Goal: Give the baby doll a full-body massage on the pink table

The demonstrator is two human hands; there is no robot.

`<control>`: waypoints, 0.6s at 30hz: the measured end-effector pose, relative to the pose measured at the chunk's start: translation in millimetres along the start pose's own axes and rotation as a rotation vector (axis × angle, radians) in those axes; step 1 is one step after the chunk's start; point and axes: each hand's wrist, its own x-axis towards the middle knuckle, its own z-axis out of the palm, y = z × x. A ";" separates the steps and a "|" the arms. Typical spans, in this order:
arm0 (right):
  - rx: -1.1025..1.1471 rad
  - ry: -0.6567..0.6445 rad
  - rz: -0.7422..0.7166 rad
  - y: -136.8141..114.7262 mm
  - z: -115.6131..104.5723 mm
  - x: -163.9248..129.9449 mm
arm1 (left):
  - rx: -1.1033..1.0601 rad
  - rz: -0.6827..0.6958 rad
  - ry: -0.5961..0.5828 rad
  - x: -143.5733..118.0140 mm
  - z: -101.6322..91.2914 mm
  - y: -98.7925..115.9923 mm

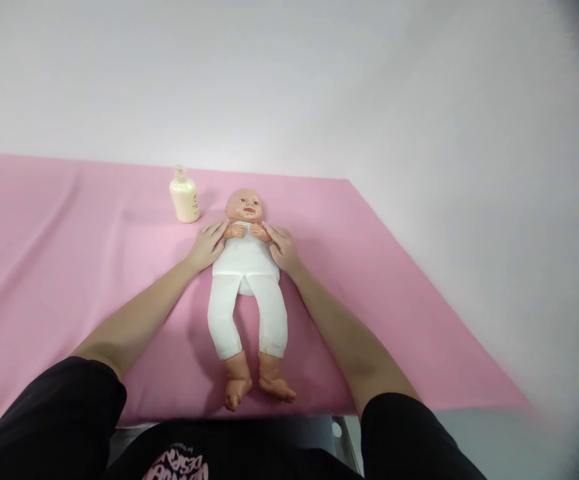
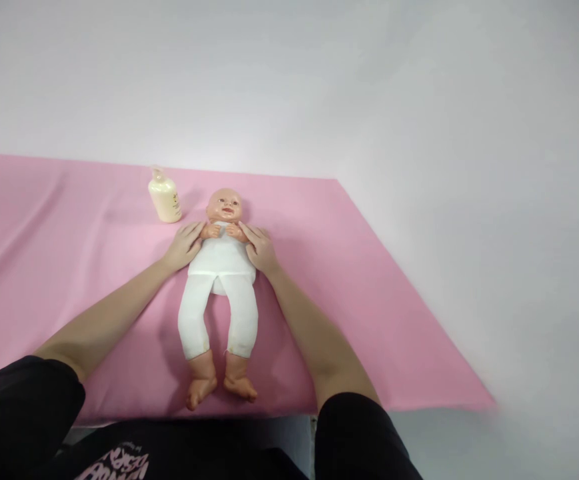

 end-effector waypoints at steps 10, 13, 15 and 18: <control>-0.012 -0.016 0.010 -3.4 -2.1 1.5 | -0.017 -0.007 0.017 0.0 0.6 -2.1; -0.018 -0.007 0.001 -3.7 -2.0 1.8 | -0.040 -0.006 0.022 -0.5 1.3 -2.8; -0.019 -0.008 -0.004 -2.8 -1.6 1.5 | -0.063 -0.015 0.029 -0.7 1.3 -2.4; -0.022 -0.007 0.006 0.1 -0.9 0.0 | -0.128 -0.034 0.100 -0.5 -0.6 0.7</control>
